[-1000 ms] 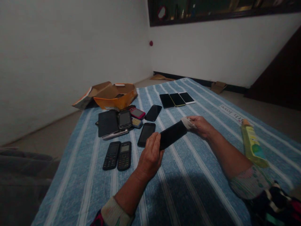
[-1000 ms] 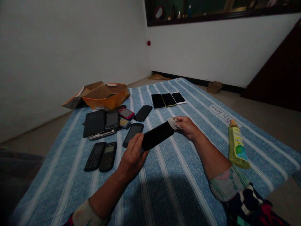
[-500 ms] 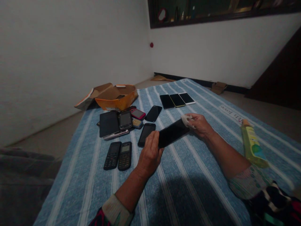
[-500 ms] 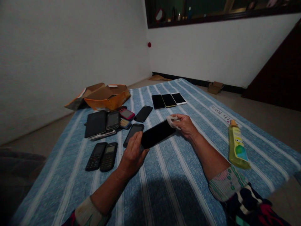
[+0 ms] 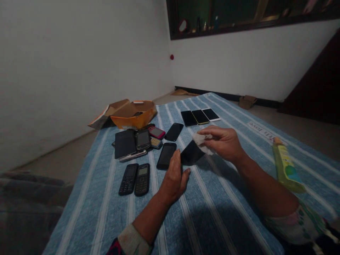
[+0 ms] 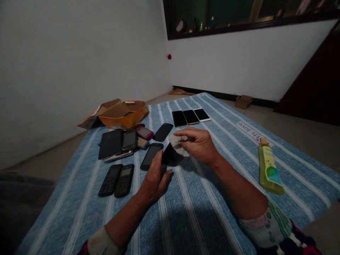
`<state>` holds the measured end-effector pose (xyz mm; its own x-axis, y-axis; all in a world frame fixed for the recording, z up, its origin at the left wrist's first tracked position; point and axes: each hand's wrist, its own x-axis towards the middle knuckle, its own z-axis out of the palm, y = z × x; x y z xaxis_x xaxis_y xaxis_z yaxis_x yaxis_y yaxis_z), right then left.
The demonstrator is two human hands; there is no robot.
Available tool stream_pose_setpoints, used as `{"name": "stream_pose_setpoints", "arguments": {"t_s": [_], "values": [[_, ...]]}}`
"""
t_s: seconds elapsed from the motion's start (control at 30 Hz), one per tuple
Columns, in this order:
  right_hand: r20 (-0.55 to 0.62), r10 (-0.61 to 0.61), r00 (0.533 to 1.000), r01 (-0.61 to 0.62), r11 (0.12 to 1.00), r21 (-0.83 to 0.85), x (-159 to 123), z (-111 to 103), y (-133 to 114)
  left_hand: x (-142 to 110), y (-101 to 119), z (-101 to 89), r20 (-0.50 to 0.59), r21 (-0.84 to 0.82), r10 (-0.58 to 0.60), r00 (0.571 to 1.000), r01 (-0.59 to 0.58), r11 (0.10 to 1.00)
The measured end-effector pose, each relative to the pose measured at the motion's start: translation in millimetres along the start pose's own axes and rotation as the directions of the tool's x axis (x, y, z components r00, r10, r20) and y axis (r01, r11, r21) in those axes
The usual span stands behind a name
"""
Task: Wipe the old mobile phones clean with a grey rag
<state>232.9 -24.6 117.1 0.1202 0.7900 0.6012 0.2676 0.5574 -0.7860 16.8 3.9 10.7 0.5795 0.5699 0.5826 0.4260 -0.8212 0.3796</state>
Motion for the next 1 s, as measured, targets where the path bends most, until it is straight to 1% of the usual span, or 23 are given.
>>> {"name": "stream_pose_setpoints", "arguments": {"t_s": [0.1, 0.2, 0.27, 0.37, 0.43, 0.5, 0.6, 0.77, 0.9, 1.0], "values": [[0.07, -0.12, 0.99, 0.124, 0.991, -0.058, 2, 15, -9, 1, -2, -4.5, -0.018, -0.069, -0.074, 0.997, 0.072, 0.995], [0.142, -0.205, 0.968, 0.215, 0.975, -0.062, 3, 31, -13, 2, -1, -15.1, -0.07, -0.139, -0.133, 0.989, 0.122, 0.983], [0.182, -0.238, 0.954, 0.253, 0.965, -0.067, 4, 41, -14, 3, 3, -25.5, -0.107, -0.196, -0.164, 0.981, 0.141, 0.97], [0.22, -0.27, 0.937, 0.293, 0.953, -0.078, 4, 54, -16, 7, 13, -42.7, -0.142, -0.304, -0.245, 0.959, 0.193, 0.933], [0.233, -0.295, 0.927, 0.316, 0.947, -0.057, 3, 59, -17, 12, 19, -52.6, -0.17, -0.385, -0.297, 0.939, 0.215, 0.898], [0.235, -0.304, 0.923, 0.317, 0.948, -0.021, 3, 62, -16, 18, 24, -59.6, -0.173, -0.441, -0.335, 0.926, 0.232, 0.867], [0.217, -0.261, 0.941, 0.26, 0.965, 0.033, 2, 64, -11, 25, 27, -64.8, -0.186, -0.474, -0.372, 0.909, 0.249, 0.845], [0.166, -0.136, 0.977, 0.113, 0.983, 0.143, 3, 65, -5, 34, 28, -66.6, -0.246, -0.478, -0.397, 0.884, 0.246, 0.844], [0.094, 0.009, 0.996, -0.034, 0.965, 0.262, 2, 69, -5, 40, 28, -69.0, -0.283, -0.458, -0.405, 0.869, 0.249, 0.853], [0.06, 0.118, 0.991, -0.131, 0.934, 0.331, 1, 71, -5, 48, 30, -70.9, -0.302, -0.444, -0.41, 0.86, 0.254, 0.859]]}}
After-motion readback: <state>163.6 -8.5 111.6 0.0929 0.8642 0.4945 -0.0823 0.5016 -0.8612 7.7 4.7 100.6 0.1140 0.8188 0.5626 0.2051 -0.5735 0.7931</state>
